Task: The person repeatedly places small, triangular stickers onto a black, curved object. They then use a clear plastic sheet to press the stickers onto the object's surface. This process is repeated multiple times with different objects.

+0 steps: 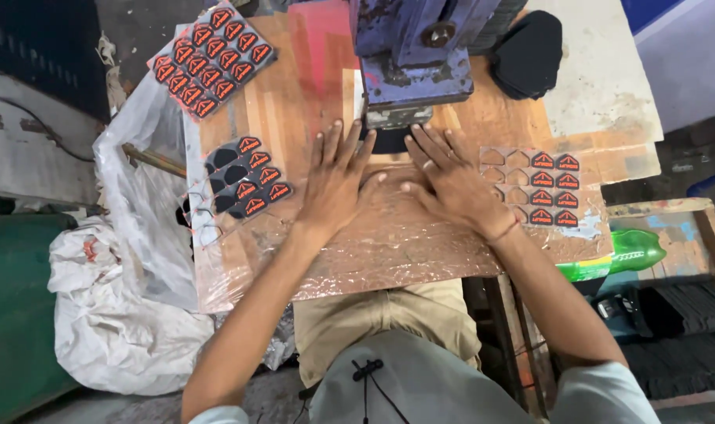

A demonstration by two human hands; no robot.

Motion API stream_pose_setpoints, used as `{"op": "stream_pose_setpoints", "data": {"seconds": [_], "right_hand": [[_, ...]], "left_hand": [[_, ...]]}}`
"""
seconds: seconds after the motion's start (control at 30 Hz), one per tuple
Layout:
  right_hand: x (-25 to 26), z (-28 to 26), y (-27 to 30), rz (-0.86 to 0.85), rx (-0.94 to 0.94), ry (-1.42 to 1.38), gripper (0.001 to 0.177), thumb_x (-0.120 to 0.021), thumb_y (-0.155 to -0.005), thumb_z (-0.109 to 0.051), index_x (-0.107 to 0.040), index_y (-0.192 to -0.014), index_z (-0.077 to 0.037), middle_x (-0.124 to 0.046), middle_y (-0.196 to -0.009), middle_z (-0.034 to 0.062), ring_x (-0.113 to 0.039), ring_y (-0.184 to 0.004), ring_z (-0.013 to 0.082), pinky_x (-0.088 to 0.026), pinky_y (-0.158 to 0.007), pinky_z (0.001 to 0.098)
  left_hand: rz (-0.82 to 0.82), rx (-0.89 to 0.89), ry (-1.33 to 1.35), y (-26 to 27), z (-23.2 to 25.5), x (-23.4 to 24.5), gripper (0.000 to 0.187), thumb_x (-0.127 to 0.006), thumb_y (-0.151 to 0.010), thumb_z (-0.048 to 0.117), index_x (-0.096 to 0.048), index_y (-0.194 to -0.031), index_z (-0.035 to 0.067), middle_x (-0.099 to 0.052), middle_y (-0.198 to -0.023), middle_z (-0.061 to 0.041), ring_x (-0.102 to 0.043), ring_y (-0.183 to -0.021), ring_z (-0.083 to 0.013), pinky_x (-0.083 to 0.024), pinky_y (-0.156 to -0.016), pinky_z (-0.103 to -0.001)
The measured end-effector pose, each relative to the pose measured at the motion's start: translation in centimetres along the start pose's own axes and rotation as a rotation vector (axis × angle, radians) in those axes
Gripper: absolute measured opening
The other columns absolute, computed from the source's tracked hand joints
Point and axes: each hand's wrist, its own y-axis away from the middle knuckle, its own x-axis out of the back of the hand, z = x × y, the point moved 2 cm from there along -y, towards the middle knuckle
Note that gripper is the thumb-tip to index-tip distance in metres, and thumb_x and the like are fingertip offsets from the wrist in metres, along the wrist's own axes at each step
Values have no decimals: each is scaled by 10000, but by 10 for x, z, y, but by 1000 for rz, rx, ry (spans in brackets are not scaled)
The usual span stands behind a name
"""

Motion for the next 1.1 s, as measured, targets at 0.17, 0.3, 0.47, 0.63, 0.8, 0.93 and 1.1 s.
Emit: {"op": "stream_pose_setpoints", "data": {"seconds": [0.17,0.3,0.47,0.63,0.8,0.93,1.1], "right_hand": [[2,4,-7,3,11,21,736,-565,-1010,-499,-487,-1503,43,-479,-1535,278,-392,-1468,405,-227,-1242,549],[7,7,-9,29,3,15,657,-597,-997,-468,-561,-1458,-1,-538,-1477,244,-421,-1447,379,-244,-1237,561],[10,2,-9,103,12,-52,522,-657,-984,-416,-652,-1331,-27,-582,-1433,201,-458,-1417,376,-279,-1233,544],[35,-9,14,140,-24,-68,464,-702,-985,-374,-679,-1290,-26,-601,-1415,172,-496,-1406,371,-314,-1237,539],[38,105,181,433,-710,138,753,-1016,-823,-355,-620,-1236,134,-679,-1076,242,-663,-992,364,-543,-859,465],[70,121,252,330,-1015,-247,307,-863,-1003,-164,-729,-1018,112,-717,-824,145,-655,-699,173,-516,-665,310],[126,17,176,502,-804,-668,50,-717,-1047,2,-700,-1068,44,-702,-844,69,-641,-686,70,-466,-582,234]], "left_hand": [[18,-2,-38,-12,-3,-1,721,-584,-1011,488,-399,-1562,62,-299,-1645,-191,-226,-1515,-479,-179,-1215,-672],[-15,-1,-59,-12,1,3,704,-579,-1017,489,-425,-1543,48,-330,-1642,-172,-236,-1514,-470,-188,-1215,-669],[-19,12,2,2,8,7,709,-586,-1021,472,-429,-1555,32,-345,-1638,-151,-267,-1510,-448,-203,-1225,-652],[-23,12,10,5,13,12,693,-596,-1015,440,-434,-1549,29,-361,-1637,-141,-294,-1498,-438,-218,-1223,-636],[0,13,68,6,10,17,666,-607,-1014,404,-448,-1543,31,-385,-1629,-136,-304,-1502,-421,-225,-1231,-619],[-2,1,82,5,11,14,655,-610,-1015,394,-454,-1536,28,-393,-1624,-138,-312,-1500,-425,-220,-1230,-619],[-27,16,66,7,14,18,674,-618,-1010,382,-439,-1547,18,-379,-1634,-144,-300,-1508,-441,-210,-1232,-623]]}}
